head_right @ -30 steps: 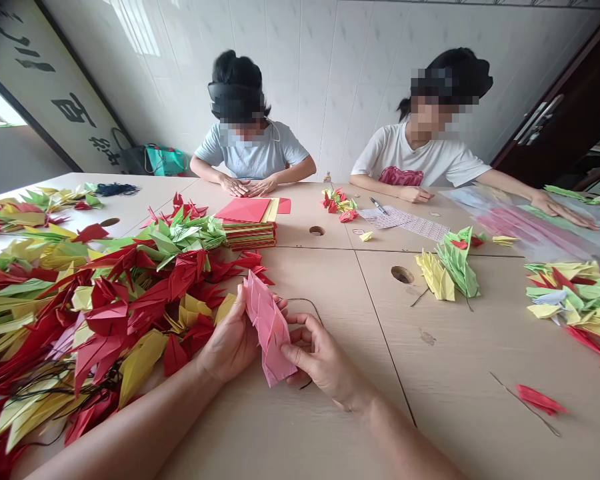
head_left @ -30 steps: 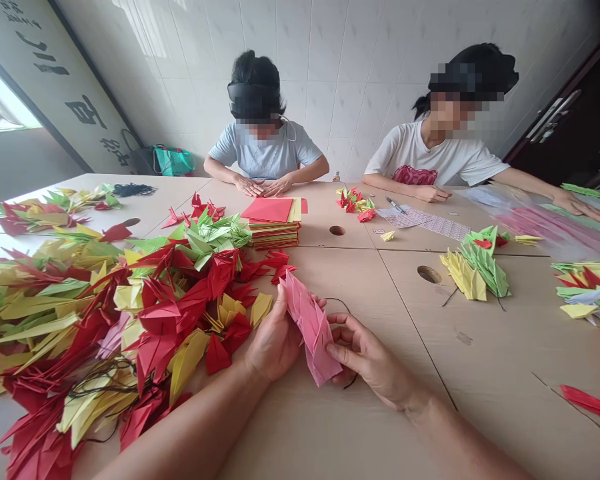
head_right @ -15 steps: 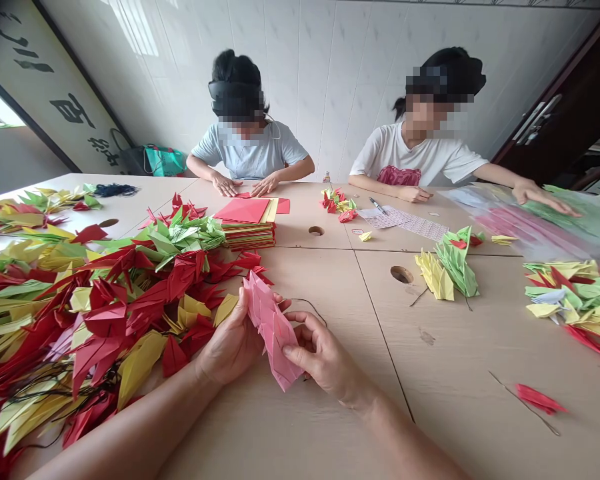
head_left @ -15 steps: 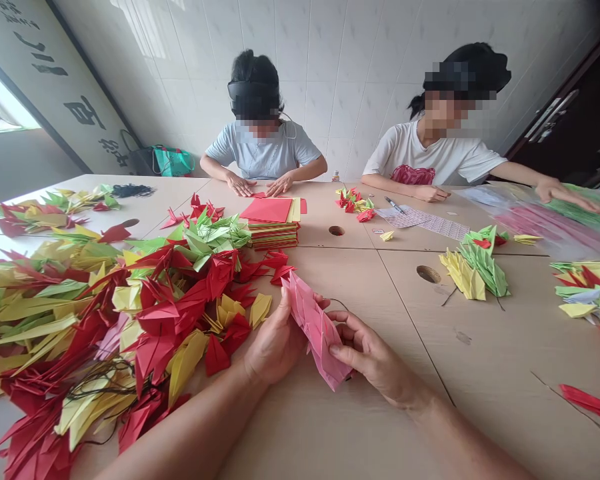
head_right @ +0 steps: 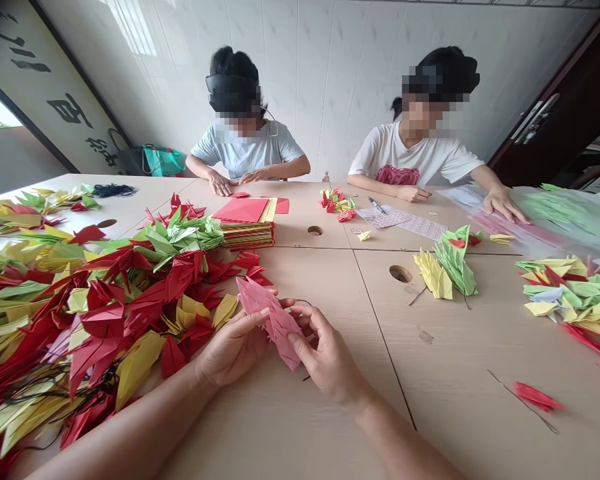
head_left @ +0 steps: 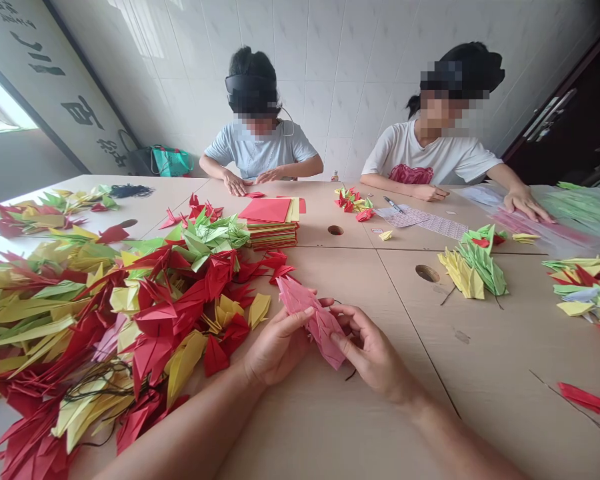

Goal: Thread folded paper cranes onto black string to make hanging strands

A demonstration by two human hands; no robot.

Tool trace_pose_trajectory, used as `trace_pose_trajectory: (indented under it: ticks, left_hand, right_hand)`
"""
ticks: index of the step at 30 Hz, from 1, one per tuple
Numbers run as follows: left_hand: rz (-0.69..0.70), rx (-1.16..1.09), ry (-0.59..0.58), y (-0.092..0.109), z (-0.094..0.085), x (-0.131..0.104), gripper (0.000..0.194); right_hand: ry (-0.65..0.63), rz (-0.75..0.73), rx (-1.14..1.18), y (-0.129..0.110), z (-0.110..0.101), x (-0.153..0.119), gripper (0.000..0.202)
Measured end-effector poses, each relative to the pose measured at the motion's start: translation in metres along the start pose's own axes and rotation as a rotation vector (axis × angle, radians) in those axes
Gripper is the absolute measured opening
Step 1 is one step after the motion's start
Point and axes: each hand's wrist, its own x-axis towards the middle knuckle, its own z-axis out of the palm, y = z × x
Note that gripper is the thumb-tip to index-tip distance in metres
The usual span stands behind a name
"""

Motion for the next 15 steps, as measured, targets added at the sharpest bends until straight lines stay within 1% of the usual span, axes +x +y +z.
trace_pose_trajectory:
  ticks: [3, 5, 7, 9, 11, 13, 15]
  left_hand:
    - [-0.001, -0.024, 0.021, 0.0000, -0.0003, 0.0024, 0.021]
    - [0.005, -0.028, 0.044, 0.0001, -0.0010, 0.0042, 0.020]
    - [0.016, -0.033, 0.068, 0.0007, -0.0015, 0.0057, 0.018]
    - [0.004, -0.038, 0.078, 0.0018, -0.0016, 0.0065, 0.017]
    - [-0.043, -0.042, 0.080, 0.0031, -0.0012, 0.0066, 0.021]
    - [-0.072, -0.047, 0.088, 0.0042, -0.0006, 0.0064, 0.026]
    - [-0.067, -0.047, 0.104, 0.0046, 0.0000, 0.0062, 0.025]
  right_hand:
    - [0.097, -0.071, -0.204, 0.0031, 0.0002, -0.0012, 0.030]
    - [0.174, -0.184, -0.371, 0.0042, -0.0003, -0.0026, 0.033]
    - [0.223, -0.316, -0.505, 0.0040, -0.0008, -0.0041, 0.034]
    - [0.234, -0.410, -0.579, 0.0031, -0.0008, -0.0054, 0.027]
    - [0.224, -0.452, -0.622, 0.0026, -0.0003, -0.0061, 0.019]
    - [0.202, -0.449, -0.657, 0.0030, 0.0002, -0.0060, 0.015]
    - [0.181, -0.431, -0.673, 0.0035, 0.0003, -0.0054, 0.013]
